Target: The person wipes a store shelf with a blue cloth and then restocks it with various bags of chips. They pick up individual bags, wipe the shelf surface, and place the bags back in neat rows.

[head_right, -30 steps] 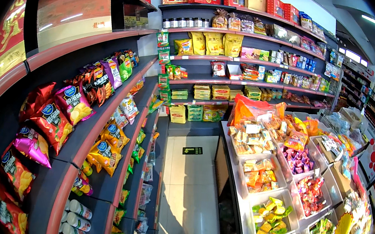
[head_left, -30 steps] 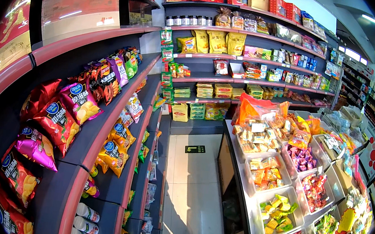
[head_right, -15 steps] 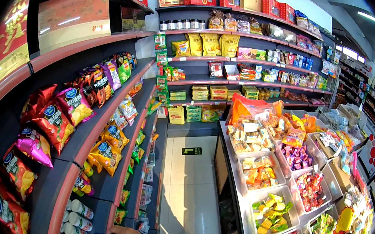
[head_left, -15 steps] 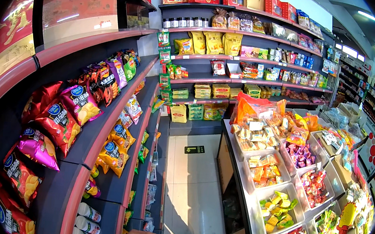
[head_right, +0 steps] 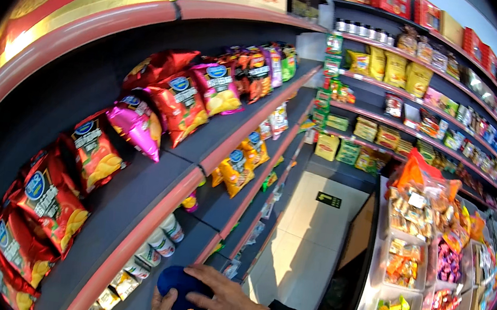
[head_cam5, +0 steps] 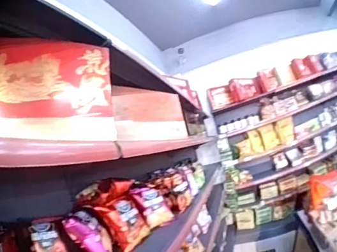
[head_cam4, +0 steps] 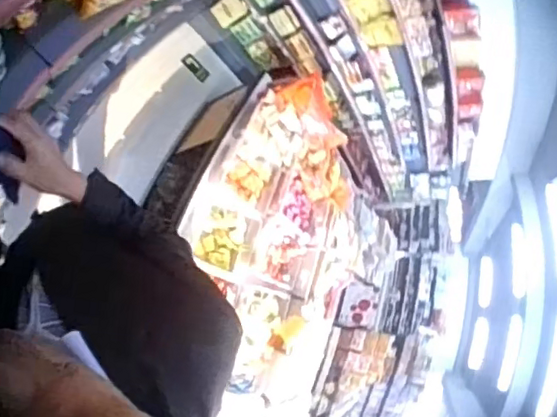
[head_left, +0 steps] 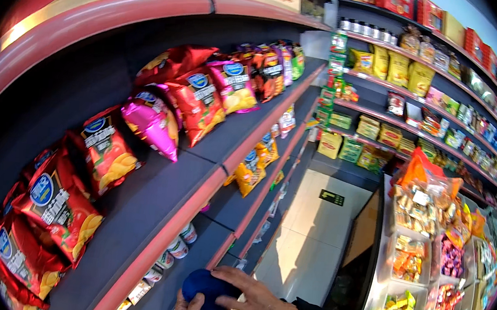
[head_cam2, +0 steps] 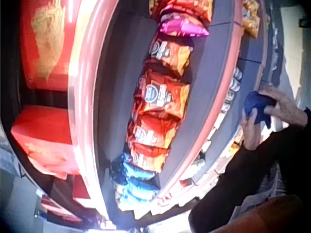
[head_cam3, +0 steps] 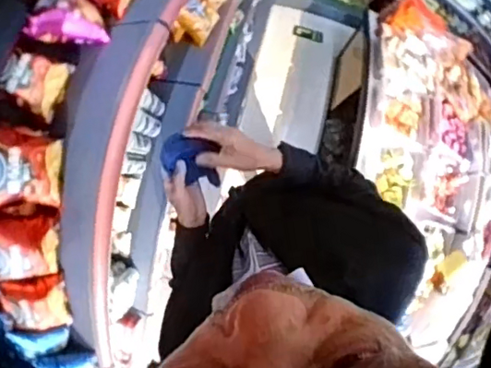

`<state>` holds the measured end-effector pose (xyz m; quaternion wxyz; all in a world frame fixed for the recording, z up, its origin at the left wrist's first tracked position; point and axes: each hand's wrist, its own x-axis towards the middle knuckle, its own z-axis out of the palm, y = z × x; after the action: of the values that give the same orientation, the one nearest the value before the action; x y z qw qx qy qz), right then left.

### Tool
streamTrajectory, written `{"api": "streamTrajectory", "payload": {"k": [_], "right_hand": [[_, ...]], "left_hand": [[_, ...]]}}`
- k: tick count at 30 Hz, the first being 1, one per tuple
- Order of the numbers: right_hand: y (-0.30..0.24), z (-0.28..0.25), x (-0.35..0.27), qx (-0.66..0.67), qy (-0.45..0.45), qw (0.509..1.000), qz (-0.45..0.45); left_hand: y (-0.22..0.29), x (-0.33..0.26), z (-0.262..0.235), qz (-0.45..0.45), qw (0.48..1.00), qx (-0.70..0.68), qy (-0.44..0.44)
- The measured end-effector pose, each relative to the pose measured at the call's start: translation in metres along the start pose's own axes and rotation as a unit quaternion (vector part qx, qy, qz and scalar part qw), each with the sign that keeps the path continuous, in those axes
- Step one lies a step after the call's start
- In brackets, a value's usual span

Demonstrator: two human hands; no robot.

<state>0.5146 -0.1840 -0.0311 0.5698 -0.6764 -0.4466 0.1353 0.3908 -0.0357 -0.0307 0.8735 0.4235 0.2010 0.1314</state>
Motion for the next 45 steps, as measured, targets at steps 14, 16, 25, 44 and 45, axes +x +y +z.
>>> {"api": "streamTrajectory", "payload": {"k": [14, 16, 25, 44, 45], "right_hand": [[-0.050, -0.130, 0.139, -0.044, 0.119, 0.966, -0.225], [-0.069, -0.140, 0.177, -0.126, 0.066, 0.931, -0.335], [-0.033, -0.104, 0.163, -0.181, -0.195, 0.889, -0.373], [-0.039, -0.275, 0.468, -0.521, 0.176, 0.769, -0.325], [-0.036, -0.277, 0.473, -0.519, 0.169, 0.780, -0.306]], "left_hand": [[-0.016, 0.016, 0.014, 0.165, 0.965, 0.204, 0.015], [-0.013, 0.023, 0.045, 0.191, 0.959, 0.206, 0.029], [-0.006, 0.057, 0.113, 0.296, 0.955, 0.017, 0.027], [-0.051, 0.031, 0.135, 0.300, 0.931, -0.035, 0.207], [-0.051, 0.028, 0.135, 0.299, 0.929, -0.034, 0.216]]}}
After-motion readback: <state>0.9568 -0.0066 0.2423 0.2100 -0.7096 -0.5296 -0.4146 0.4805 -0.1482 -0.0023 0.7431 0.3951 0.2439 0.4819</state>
